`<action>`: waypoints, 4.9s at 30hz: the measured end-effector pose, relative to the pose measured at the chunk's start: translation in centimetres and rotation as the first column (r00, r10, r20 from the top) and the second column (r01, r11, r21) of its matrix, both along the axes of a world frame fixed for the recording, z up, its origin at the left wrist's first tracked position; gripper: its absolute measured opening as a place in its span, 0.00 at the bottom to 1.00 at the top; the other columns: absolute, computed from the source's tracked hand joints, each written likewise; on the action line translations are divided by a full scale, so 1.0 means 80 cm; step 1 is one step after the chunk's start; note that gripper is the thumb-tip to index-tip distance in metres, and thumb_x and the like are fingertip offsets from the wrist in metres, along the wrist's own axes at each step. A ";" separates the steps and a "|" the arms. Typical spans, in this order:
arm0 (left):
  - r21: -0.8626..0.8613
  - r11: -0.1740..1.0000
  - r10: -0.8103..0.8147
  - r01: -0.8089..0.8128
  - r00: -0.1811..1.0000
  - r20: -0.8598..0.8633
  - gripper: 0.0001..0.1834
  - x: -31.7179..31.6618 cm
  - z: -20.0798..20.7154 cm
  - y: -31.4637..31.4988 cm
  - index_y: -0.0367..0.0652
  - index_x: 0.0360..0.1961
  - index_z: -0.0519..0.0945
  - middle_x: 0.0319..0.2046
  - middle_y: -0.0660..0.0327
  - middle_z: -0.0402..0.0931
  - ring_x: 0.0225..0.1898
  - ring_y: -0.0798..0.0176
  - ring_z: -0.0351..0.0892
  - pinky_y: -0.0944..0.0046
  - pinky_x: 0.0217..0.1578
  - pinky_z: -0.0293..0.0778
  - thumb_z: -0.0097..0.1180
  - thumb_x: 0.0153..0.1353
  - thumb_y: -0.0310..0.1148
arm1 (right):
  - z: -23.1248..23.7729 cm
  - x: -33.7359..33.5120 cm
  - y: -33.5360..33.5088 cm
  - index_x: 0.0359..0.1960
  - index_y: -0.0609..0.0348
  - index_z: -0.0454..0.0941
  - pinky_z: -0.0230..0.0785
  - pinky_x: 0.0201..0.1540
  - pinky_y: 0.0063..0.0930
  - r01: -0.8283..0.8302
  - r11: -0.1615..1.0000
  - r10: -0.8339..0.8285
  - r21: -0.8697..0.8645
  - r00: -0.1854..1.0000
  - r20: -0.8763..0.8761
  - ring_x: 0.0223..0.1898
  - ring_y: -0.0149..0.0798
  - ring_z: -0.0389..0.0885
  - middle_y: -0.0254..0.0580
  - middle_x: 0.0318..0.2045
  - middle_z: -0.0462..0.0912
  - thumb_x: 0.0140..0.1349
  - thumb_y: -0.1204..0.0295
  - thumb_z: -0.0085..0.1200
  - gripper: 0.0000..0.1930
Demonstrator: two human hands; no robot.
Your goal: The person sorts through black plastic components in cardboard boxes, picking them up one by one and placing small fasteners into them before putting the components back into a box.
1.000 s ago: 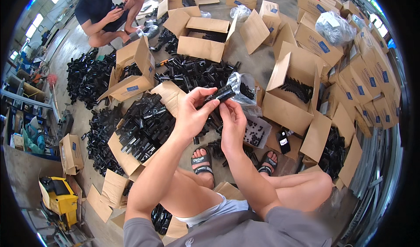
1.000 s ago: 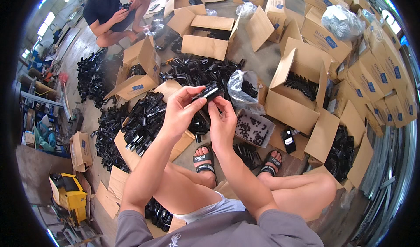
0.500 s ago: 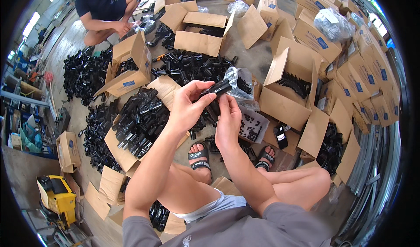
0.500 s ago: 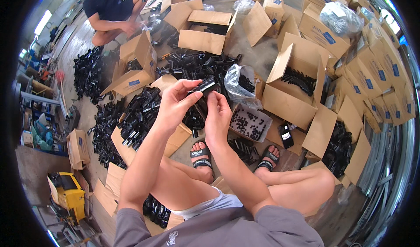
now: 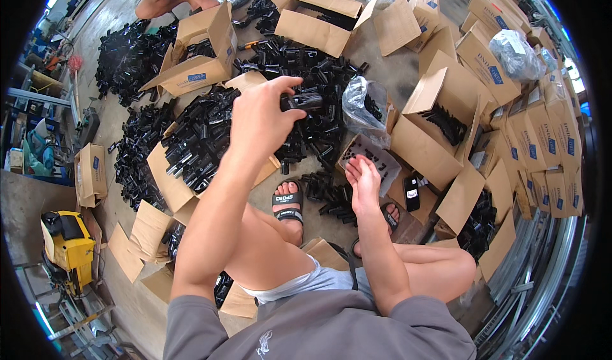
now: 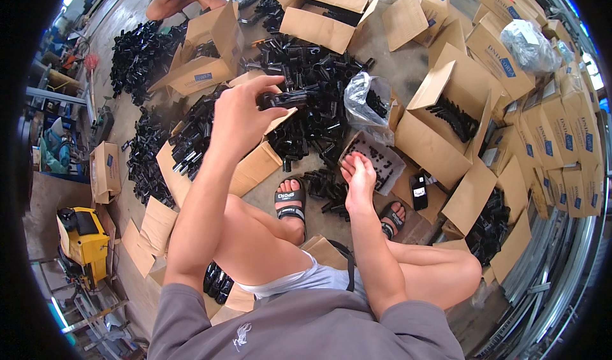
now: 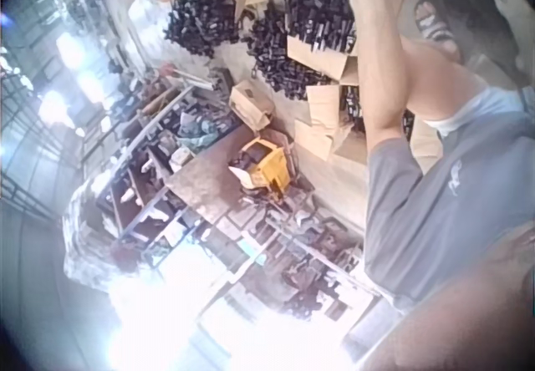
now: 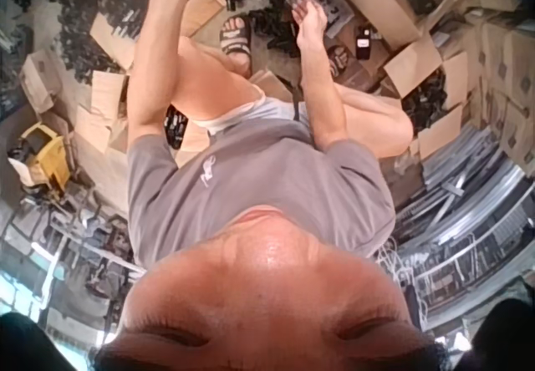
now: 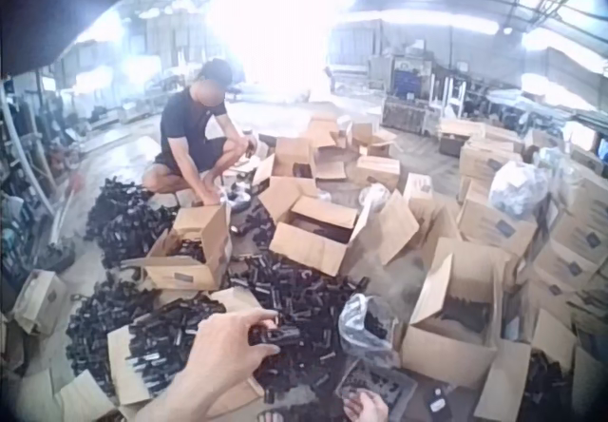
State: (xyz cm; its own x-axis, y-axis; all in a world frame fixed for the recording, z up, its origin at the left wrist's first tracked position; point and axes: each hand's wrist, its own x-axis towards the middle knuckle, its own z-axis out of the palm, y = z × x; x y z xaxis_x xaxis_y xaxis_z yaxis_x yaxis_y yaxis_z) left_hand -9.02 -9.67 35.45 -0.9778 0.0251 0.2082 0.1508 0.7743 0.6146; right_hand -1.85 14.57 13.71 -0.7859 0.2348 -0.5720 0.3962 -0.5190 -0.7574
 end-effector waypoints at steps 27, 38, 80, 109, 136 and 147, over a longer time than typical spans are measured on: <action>-0.055 0.937 -0.306 0.345 0.886 0.349 0.19 0.001 -0.021 0.011 0.44 0.51 0.86 0.40 0.49 0.87 0.41 0.48 0.87 0.55 0.44 0.80 0.70 0.57 0.33 | -0.159 0.090 0.074 0.50 0.56 0.79 0.71 0.26 0.20 -0.096 0.966 -0.001 0.242 0.928 0.373 0.32 0.31 0.85 0.36 0.35 0.86 0.74 0.66 0.51 0.10; 0.282 0.933 -0.354 0.225 0.721 0.596 0.19 -0.004 -0.031 -0.026 0.34 0.52 0.82 0.32 0.56 0.87 0.35 0.70 0.83 0.65 0.38 0.78 0.66 0.61 0.30 | -0.003 0.052 -0.002 0.66 0.59 0.69 0.76 0.53 0.33 -0.370 0.929 0.367 -0.017 0.927 -0.074 0.54 0.39 0.83 0.46 0.55 0.82 0.76 0.51 0.50 0.28; 0.352 0.857 -0.508 0.376 0.728 0.460 0.21 0.008 -0.030 0.020 0.38 0.63 0.77 0.42 0.56 0.86 0.41 0.68 0.83 0.65 0.47 0.78 0.59 0.71 0.34 | -0.086 0.091 0.073 0.39 0.55 0.84 0.75 0.41 0.43 -0.419 0.361 0.193 0.833 0.908 0.373 0.33 0.47 0.84 0.43 0.24 0.81 0.68 0.52 0.56 0.18; -0.190 0.506 -0.697 0.841 0.529 0.484 0.27 0.053 -0.432 0.021 0.37 0.61 0.75 0.51 0.43 0.81 0.50 0.42 0.82 0.53 0.52 0.77 0.66 0.61 0.33 | -0.161 0.117 -0.028 0.41 0.58 0.77 0.76 0.35 0.35 -0.323 -0.351 0.394 0.879 0.800 0.452 0.36 0.43 0.82 0.44 0.37 0.78 0.61 0.71 0.52 0.09; 0.854 0.520 -0.760 -0.028 0.440 0.478 0.37 -0.005 -0.030 0.072 0.47 0.77 0.62 0.47 0.66 0.76 0.44 0.71 0.75 0.68 0.45 0.74 0.61 0.70 0.33 | 0.166 0.012 0.052 0.54 0.65 0.76 0.81 0.38 0.27 0.266 0.879 -0.064 0.396 0.889 -0.454 0.32 0.32 0.86 0.42 0.39 0.84 0.74 0.79 0.46 0.12; -0.195 0.928 -0.325 0.316 0.946 -0.014 0.20 0.067 0.056 0.110 0.39 0.54 0.79 0.44 0.45 0.83 0.48 0.41 0.82 0.50 0.46 0.75 0.66 0.62 0.32 | 0.269 0.000 0.057 0.46 0.67 0.84 0.82 0.32 0.27 0.106 0.805 0.204 0.583 0.875 -0.440 0.29 0.34 0.89 0.44 0.35 0.85 0.70 0.73 0.55 0.10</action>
State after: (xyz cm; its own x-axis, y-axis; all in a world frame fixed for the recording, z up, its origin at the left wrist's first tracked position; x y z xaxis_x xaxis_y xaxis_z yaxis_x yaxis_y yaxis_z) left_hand -3.65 -0.87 39.96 -0.9010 0.3783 0.2125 0.4339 0.7809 0.4493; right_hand -1.82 19.14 35.26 -0.9331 0.3476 0.0919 -0.0665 0.0843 -0.9942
